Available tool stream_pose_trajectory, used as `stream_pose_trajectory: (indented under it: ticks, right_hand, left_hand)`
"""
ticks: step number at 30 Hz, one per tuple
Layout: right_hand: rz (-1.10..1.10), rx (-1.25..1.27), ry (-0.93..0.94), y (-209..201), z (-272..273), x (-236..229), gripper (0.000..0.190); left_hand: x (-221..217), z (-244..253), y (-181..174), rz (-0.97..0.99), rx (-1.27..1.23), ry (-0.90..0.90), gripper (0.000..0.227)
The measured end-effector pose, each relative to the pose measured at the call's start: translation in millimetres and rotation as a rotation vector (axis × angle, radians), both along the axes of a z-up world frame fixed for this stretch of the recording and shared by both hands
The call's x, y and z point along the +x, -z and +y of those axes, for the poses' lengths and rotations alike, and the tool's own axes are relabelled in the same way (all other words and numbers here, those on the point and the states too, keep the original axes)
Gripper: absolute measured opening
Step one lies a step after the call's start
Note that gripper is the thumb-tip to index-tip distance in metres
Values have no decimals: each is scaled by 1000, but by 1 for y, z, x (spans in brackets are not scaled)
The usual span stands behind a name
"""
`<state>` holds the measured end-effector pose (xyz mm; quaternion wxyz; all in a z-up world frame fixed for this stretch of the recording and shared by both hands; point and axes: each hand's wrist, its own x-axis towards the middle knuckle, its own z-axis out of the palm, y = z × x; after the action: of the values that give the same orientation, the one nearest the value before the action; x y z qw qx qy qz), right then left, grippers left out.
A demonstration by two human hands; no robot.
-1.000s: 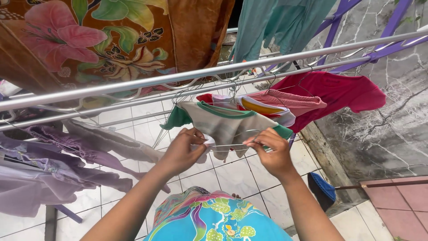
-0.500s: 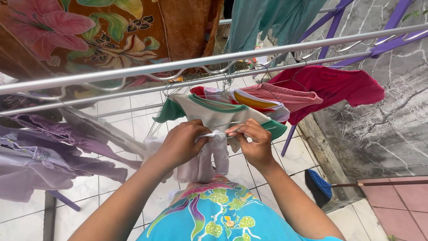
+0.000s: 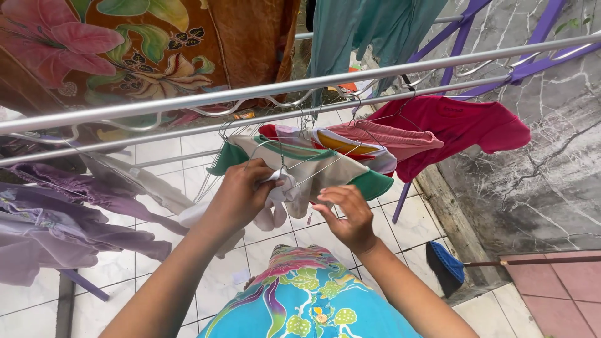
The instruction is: Hanging various pieces of laundry from a basket onto a drying rack, including using a circular clip hanger for smaller items.
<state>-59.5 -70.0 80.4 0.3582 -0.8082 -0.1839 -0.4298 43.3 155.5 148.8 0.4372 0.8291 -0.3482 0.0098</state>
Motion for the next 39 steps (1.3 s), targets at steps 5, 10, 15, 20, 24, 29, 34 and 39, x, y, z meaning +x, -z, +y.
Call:
stream_pose_trajectory:
  ticks: [5,10,15,20,24,29,34,39]
  right_hand:
    - [558,269,-89,44,10,12,38]
    - [546,288,-139,48,13,25,14]
    - [705,346,-263,61,-47,24,15]
    - [833,371,-395,4,-76,13,20]
    - [824,591,-529,25,-98,8,52]
    - [815,853,-670,30,-97,5,66]
    - [839,1067,-812,54,-112,9,61]
    - [871,1075,-845,54,-115,16,32]
  left_hand:
    - [-9,-2,-10,33,-7,25,11]
    - [-6,10,-3,76,-4,18,13]
    - [11,48,-11,45,95,-107,13]
    - [13,58,22,113,121,-141,14]
    - [10,59,36,89,75,-116,15]
    - [18,58,43,121,-4,-134,16]
    - [22,57,47,189,-93,-108,17]
    - [18,47,29,242,-190,-75,16]
